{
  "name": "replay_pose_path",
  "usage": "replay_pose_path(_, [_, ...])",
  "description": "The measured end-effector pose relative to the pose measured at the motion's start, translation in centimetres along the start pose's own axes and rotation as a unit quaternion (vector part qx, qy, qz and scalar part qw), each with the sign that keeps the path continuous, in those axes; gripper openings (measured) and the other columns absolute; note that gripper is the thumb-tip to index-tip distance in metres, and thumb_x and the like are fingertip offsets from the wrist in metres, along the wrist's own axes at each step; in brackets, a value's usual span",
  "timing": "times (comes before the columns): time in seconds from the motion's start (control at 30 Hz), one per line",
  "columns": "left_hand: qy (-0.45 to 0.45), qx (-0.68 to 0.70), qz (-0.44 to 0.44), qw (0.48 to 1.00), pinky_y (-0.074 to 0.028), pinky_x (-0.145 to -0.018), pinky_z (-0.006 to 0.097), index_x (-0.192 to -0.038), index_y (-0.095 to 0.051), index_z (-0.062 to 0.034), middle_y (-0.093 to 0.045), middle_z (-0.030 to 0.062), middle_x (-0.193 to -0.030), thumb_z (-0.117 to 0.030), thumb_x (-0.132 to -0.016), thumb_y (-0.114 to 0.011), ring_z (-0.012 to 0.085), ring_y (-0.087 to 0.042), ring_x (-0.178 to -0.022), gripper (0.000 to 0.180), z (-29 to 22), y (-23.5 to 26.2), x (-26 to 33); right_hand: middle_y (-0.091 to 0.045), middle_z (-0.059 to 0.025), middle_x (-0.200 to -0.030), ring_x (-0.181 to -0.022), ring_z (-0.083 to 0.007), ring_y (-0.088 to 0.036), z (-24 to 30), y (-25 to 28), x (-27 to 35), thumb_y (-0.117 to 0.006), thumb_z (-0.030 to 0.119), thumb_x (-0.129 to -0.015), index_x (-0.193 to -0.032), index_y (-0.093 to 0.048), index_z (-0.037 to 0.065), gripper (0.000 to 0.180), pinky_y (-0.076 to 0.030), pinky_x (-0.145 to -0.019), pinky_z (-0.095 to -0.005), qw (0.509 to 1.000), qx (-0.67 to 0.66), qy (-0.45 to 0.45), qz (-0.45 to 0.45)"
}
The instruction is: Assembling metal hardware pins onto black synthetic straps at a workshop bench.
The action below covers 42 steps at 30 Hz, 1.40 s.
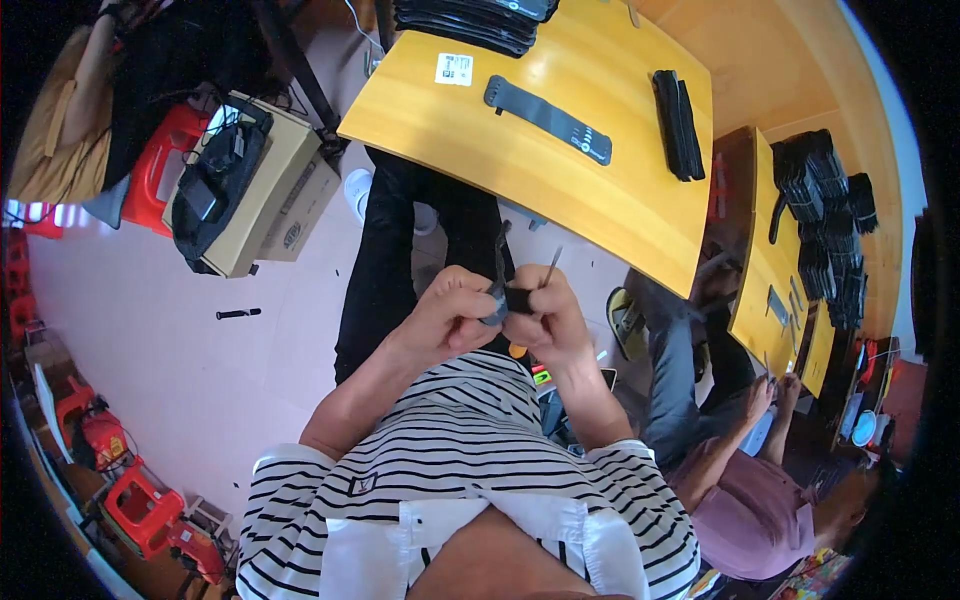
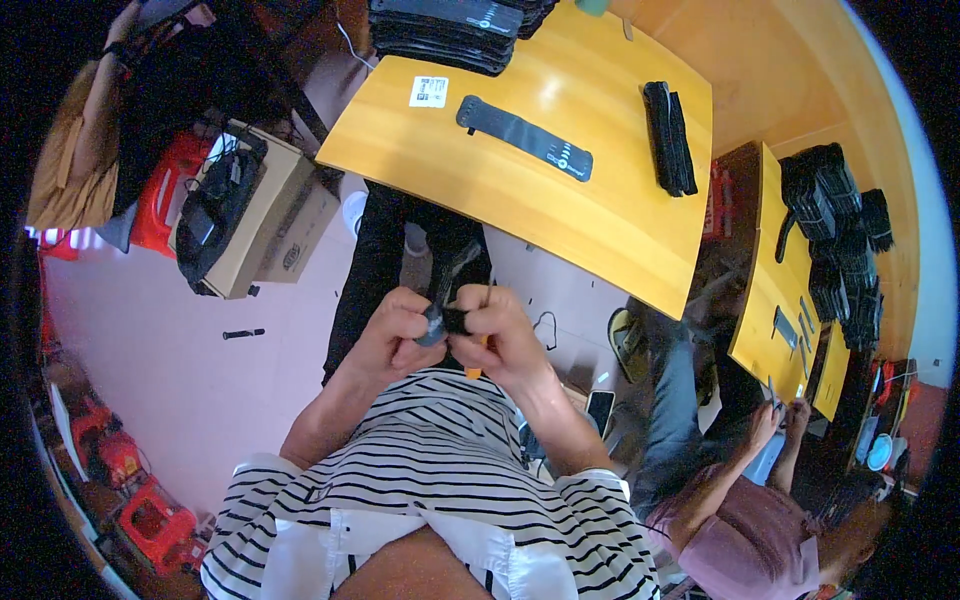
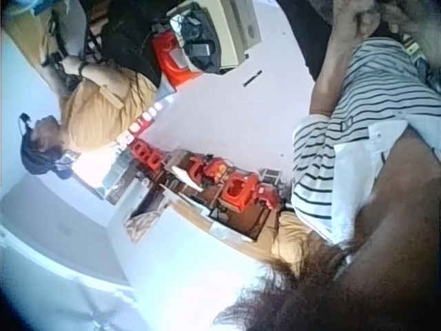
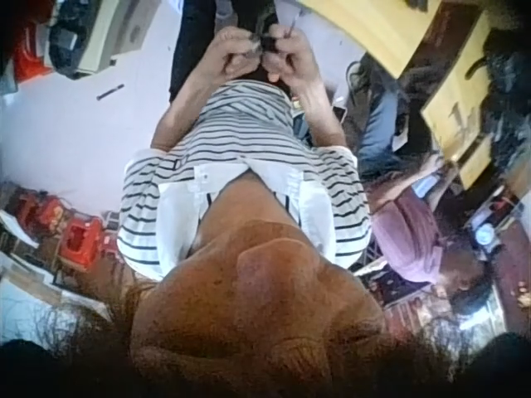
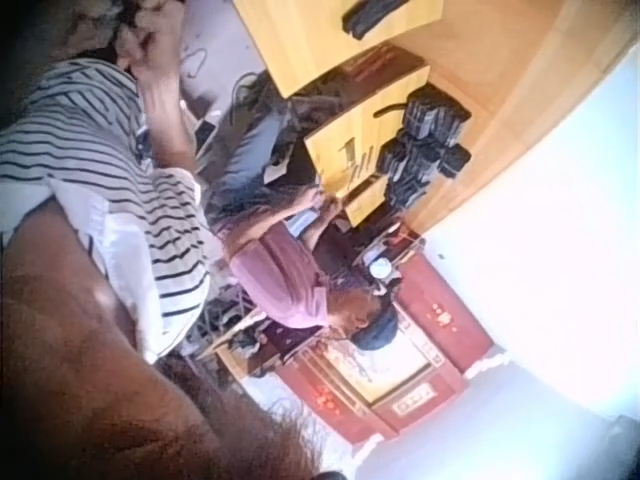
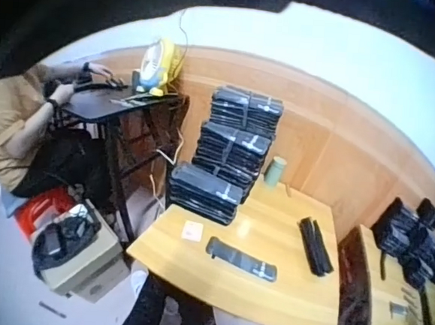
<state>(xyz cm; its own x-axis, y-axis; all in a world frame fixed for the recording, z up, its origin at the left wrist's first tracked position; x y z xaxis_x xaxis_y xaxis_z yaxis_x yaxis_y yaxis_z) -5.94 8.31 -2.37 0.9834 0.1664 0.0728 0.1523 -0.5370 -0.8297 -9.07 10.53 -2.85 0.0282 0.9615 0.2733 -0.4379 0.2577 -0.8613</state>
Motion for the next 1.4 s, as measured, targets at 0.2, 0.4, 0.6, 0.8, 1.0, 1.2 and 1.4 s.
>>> replay_pose_path(0.2, [0.058, -0.323, -0.132, 0.935, -0.033, -0.037, 0.021, -0.053, -0.049, -0.0025, -0.047, 0.0007, -0.047, -0.024, -0.083, -0.056, 0.0056, -0.042, -0.038, 0.038, -1.7, 2.6, 0.6, -0.036, -0.0010, -0.047, -0.036, -0.0059, -0.031, 0.7, 1.7, 0.0, -0.047, 0.001, -0.075, -0.058, -0.036, 0.006, 0.020, -0.020, -0.033, -0.0217, 0.974, 0.210, 0.060, -0.057])
replay_pose_path(0.4, [0.143, -0.398, -0.110, 0.899, -0.040, -0.040, 0.018, -0.059, -0.054, -0.0013, -0.053, 0.0027, -0.051, -0.030, -0.083, -0.058, 0.0068, -0.052, -0.045, 0.038, -1.2, 2.9, 0.8, -0.041, 0.0010, -0.050, -0.040, -0.0041, -0.034, 1.0, 1.4, 0.2, -0.049, 0.004, -0.076, -0.059, -0.039, 0.004, 0.020, -0.023, -0.038, -0.0194, 0.940, 0.333, 0.077, -0.017])
replay_pose_path(0.6, [0.135, -0.288, -0.082, 0.945, -0.042, -0.041, 0.018, -0.072, -0.057, -0.0033, -0.054, 0.0018, -0.053, -0.028, -0.087, -0.052, 0.0081, -0.053, -0.044, 0.029, 0.3, 2.8, 0.8, -0.042, -0.0049, -0.052, -0.044, -0.0096, -0.041, 3.2, -2.1, 1.3, -0.051, 0.006, -0.076, -0.065, -0.044, -0.001, 0.015, -0.030, -0.040, -0.0256, 0.753, 0.611, 0.243, -0.030])
replay_pose_path(0.8, [0.132, -0.259, -0.116, 0.950, -0.042, -0.042, 0.018, -0.069, -0.054, -0.0046, -0.052, 0.0003, -0.055, -0.027, -0.088, -0.050, 0.0072, -0.052, -0.046, 0.029, 0.8, 2.9, 0.8, -0.042, -0.0050, -0.053, -0.042, -0.0113, -0.040, 3.6, 0.3, 1.9, -0.051, 0.010, -0.080, -0.067, -0.047, 0.001, 0.016, -0.029, -0.039, -0.0254, 0.797, 0.542, 0.222, -0.144])
replay_pose_path(1.0, [0.163, -0.208, -0.072, 0.962, -0.023, -0.035, 0.020, -0.062, -0.051, -0.0051, -0.043, -0.0015, -0.048, -0.023, -0.083, -0.049, 0.0038, -0.037, -0.039, 0.027, 2.1, 1.6, 1.8, -0.032, 0.0061, -0.045, -0.032, -0.0046, -0.028, 4.6, 6.6, 4.1, -0.052, 0.019, -0.080, -0.070, -0.050, 0.009, 0.014, -0.019, -0.030, -0.0191, 0.931, 0.098, 0.113, -0.333])
replay_pose_path(1.2, [0.235, -0.206, 0.018, 0.950, -0.023, -0.036, 0.020, -0.062, -0.051, -0.0048, -0.040, -0.0032, -0.046, -0.024, -0.083, -0.050, 0.0036, -0.036, -0.038, 0.028, 1.8, 2.0, 6.9, -0.032, 0.0072, -0.046, -0.032, -0.0032, -0.027, 18.2, 10.7, 11.7, -0.049, 0.020, -0.084, -0.067, -0.044, 0.010, 0.020, -0.025, -0.029, -0.0191, 0.898, -0.036, 0.324, -0.295])
replay_pose_path(1.4, [0.235, -0.230, 0.096, 0.939, -0.025, -0.038, 0.018, -0.070, -0.056, -0.0049, -0.039, -0.0049, -0.049, -0.027, -0.087, -0.050, 0.0017, -0.035, -0.041, 0.029, 0.0, 1.3, 10.2, -0.031, 0.0048, -0.052, -0.033, -0.0037, -0.024, 19.8, 5.9, 10.4, -0.048, 0.012, -0.086, -0.068, -0.041, 0.010, 0.019, -0.023, -0.029, -0.0179, 0.946, -0.038, 0.298, -0.122])
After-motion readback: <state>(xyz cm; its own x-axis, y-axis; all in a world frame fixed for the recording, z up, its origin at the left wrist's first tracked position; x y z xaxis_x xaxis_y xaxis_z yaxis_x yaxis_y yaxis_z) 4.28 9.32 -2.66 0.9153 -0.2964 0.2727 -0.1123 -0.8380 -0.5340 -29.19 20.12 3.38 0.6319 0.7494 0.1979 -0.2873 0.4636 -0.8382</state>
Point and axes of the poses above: each hand's wrist, its own x-axis away from the middle knuckle, its own y-axis out of the back of the hand, z = x × y, the point moved 10 cm from there along -x, towards the middle knuckle
